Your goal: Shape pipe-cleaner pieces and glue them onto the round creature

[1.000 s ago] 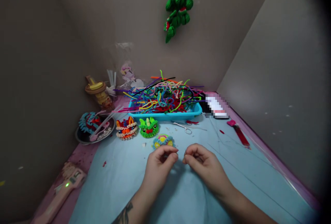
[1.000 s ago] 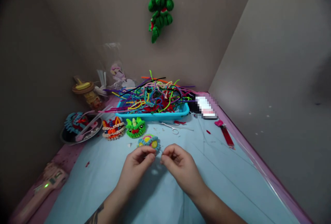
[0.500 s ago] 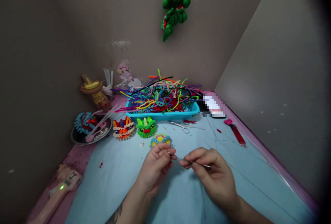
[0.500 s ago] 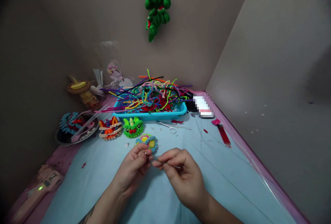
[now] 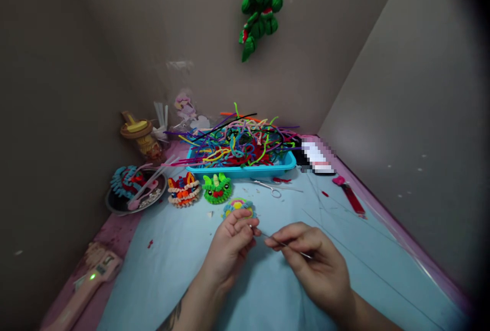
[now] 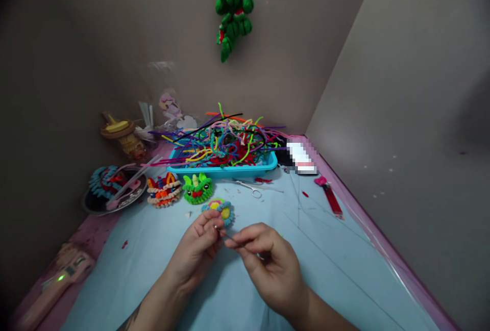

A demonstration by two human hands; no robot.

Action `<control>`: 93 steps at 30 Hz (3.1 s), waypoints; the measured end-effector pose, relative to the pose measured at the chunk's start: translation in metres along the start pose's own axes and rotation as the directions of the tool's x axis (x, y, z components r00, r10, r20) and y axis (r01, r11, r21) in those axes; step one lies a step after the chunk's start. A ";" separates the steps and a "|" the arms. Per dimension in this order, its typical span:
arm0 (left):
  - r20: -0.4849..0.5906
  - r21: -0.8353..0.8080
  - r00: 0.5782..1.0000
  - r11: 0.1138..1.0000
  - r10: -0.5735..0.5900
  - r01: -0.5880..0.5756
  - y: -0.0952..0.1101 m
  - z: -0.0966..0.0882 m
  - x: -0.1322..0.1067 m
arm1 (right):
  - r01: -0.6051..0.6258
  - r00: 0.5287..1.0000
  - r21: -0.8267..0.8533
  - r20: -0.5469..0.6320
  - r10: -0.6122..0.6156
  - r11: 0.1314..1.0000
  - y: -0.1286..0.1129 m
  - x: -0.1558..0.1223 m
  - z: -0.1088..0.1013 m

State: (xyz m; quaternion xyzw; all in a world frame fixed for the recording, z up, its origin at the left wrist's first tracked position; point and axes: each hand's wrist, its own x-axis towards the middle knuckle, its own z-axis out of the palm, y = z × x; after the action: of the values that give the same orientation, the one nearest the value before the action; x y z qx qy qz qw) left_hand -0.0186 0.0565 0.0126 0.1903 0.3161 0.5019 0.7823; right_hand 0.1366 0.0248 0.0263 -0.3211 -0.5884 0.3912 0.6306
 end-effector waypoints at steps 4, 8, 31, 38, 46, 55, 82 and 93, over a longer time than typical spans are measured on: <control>0.016 -0.026 1.000 1.000 -0.011 0.012 -0.002 -0.001 0.000 | -0.005 1.000 0.014 0.007 0.005 1.000 0.002 -0.002 -0.001; 0.010 -0.038 1.000 0.999 -0.029 0.029 -0.002 -0.001 0.001 | -0.017 1.000 0.016 0.013 0.017 1.000 0.002 -0.003 -0.001; -0.072 -0.012 0.997 1.000 -0.003 0.003 0.000 0.003 -0.001 | 0.142 0.980 -0.150 0.158 -0.118 0.978 0.006 -0.003 -0.007; -0.076 0.032 0.996 0.999 0.042 -0.039 0.000 0.003 0.000 | 0.144 0.983 -0.145 0.133 -0.125 0.979 0.007 -0.003 -0.007; -0.086 0.046 0.995 0.997 0.057 -0.054 0.000 0.002 0.001 | 0.128 0.987 -0.135 0.116 -0.112 0.983 0.007 -0.003 -0.006; -0.103 0.096 0.988 0.989 0.118 -0.108 0.002 0.003 0.002 | 0.161 0.983 -0.244 0.122 -0.135 0.956 0.007 -0.003 -0.007; -0.025 0.370 0.986 0.918 0.163 -0.142 0.004 0.001 0.002 | 0.145 0.977 -0.663 0.212 -0.002 0.735 0.012 0.007 -0.003; -0.059 0.380 0.985 0.916 0.162 -0.128 -0.002 0.001 0.003 | 0.202 0.975 -0.696 0.207 -0.076 0.689 0.016 0.004 -0.005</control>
State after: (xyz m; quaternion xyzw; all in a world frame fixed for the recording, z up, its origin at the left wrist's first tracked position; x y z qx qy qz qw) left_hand -0.0158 0.0585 0.0118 0.3368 0.4257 0.4969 0.6771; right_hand 0.1396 0.0367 0.0141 -0.4615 -0.7655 0.1085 0.4349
